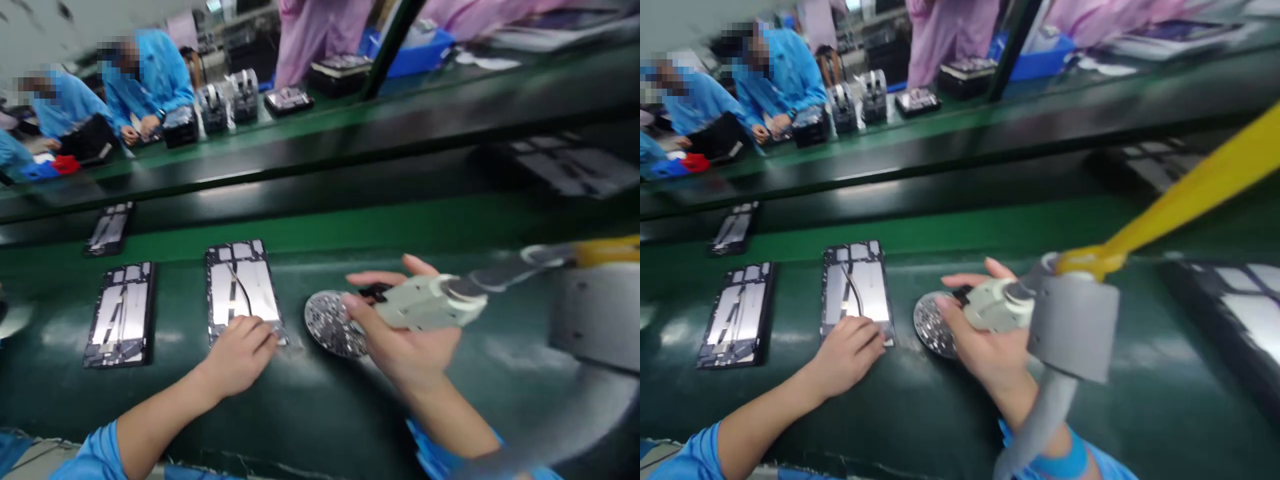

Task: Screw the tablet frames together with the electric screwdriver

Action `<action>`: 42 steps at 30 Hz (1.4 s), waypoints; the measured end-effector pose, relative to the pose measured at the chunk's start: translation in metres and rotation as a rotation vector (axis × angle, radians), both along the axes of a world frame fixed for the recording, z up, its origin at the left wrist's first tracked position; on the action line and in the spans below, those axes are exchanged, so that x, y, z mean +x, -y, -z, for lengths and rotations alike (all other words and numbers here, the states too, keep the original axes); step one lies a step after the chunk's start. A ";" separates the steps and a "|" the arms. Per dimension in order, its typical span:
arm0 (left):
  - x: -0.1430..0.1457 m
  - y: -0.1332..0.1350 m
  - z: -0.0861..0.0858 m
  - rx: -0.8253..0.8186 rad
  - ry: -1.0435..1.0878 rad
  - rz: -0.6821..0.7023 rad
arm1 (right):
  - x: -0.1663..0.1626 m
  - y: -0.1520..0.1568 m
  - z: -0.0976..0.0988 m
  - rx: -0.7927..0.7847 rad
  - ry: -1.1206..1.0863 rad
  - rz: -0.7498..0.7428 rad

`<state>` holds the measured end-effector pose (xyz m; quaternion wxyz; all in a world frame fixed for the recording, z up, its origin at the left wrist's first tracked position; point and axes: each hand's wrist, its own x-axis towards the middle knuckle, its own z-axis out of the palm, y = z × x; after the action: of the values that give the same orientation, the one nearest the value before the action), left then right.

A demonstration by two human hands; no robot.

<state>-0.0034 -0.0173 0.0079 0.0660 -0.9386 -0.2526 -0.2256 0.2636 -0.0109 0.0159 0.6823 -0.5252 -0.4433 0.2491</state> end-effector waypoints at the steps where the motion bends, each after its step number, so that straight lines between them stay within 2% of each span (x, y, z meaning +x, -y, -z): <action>1: 0.002 -0.001 -0.002 -0.018 0.034 0.009 | -0.001 0.000 -0.003 0.033 -0.016 -0.011; 5: 0.007 -0.009 -0.005 -0.060 0.130 0.064 | -0.006 -0.005 -0.009 0.167 -0.037 -0.012; 9: 0.011 -0.010 -0.007 -0.037 0.115 0.029 | -0.006 -0.010 -0.008 0.223 0.003 -0.021; 14: 0.011 -0.012 -0.006 -0.018 0.141 0.081 | -0.002 -0.013 -0.003 0.203 0.055 0.023; 19: 0.013 -0.015 -0.004 -0.023 0.158 0.149 | -0.008 -0.016 -0.003 0.234 -0.004 0.064; 24: 0.022 -0.015 -0.006 -0.083 0.183 0.090 | -0.019 -0.012 -0.003 0.230 -0.053 0.036; 30: 0.020 -0.014 -0.001 -0.077 0.224 0.167 | -0.023 -0.006 0.002 0.206 -0.063 0.008; 37: 0.016 -0.012 0.000 -0.075 0.157 0.094 | -0.022 -0.005 0.004 0.178 -0.067 0.023; 42: 0.015 -0.012 -0.003 -0.108 0.158 0.103 | -0.024 -0.004 0.004 0.187 -0.046 0.035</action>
<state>0.0111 -0.0050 0.0108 -0.0165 -0.9318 -0.2204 -0.2880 0.2396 -0.0066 0.0119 0.7426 -0.4609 -0.4397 0.2066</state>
